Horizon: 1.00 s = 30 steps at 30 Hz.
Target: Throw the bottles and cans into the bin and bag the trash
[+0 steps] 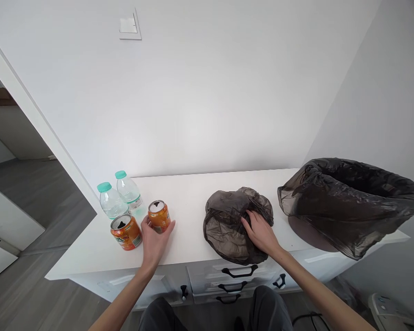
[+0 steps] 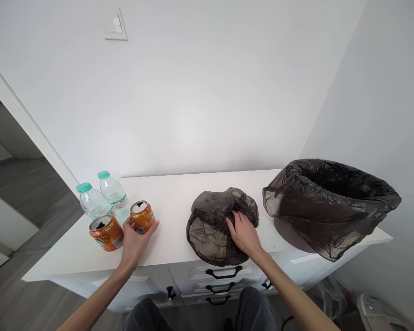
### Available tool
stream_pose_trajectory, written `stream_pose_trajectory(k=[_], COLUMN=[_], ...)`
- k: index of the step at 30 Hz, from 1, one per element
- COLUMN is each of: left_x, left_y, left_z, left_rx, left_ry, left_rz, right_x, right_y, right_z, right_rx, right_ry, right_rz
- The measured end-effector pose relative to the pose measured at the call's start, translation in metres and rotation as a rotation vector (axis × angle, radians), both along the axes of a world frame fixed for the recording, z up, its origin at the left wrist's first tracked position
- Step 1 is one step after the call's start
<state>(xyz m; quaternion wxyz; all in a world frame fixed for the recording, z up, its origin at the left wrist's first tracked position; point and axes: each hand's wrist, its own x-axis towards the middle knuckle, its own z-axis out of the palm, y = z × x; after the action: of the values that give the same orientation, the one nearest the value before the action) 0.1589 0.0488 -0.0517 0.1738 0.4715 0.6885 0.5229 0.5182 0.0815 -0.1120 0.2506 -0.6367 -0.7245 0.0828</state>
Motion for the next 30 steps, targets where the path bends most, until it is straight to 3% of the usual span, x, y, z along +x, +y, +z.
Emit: stream_pose_trajectory(k=[4,6,8,11,16,22,26,30], left_x=[0.017,0.025,0.031,0.032,0.015,-0.002,-0.006,-0.007], left_y=[-0.044,-0.061,-0.066,-0.052,-0.02,-0.015,-0.013,-0.004], left_z=[-0.017,-0.022,-0.023,-0.017,-0.001,0.017,0.013,0.002], left_rx=[0.066,0.052,0.009,-0.019,-0.145,-0.214,-0.181,-0.141], left_ry=[-0.027,0.006,0.029,0.002,-0.133,-0.171,-0.191,-0.19], left_rz=[0.064,-0.034,-0.209,-0.331,-0.282,-0.232,-0.223,-0.306], right_x=[0.0,0.0,-0.001,-0.001,-0.001,0.0,0.0,0.0], right_y=[0.001,0.001,0.001,0.0,0.001,0.002,0.004,0.005], right_z=[-0.001,-0.001,0.0,0.0,-0.004,-0.008,-0.011,-0.012], right_rx=[-0.002,0.001,0.003,0.001,-0.001,0.037,0.052,0.061], right_ry=[-0.018,-0.026,-0.03,-0.031,-0.017,-0.018,-0.024,-0.03], right_rz=[-0.006,-0.009,-0.008,-0.007,-0.021,-0.027,-0.023,-0.021])
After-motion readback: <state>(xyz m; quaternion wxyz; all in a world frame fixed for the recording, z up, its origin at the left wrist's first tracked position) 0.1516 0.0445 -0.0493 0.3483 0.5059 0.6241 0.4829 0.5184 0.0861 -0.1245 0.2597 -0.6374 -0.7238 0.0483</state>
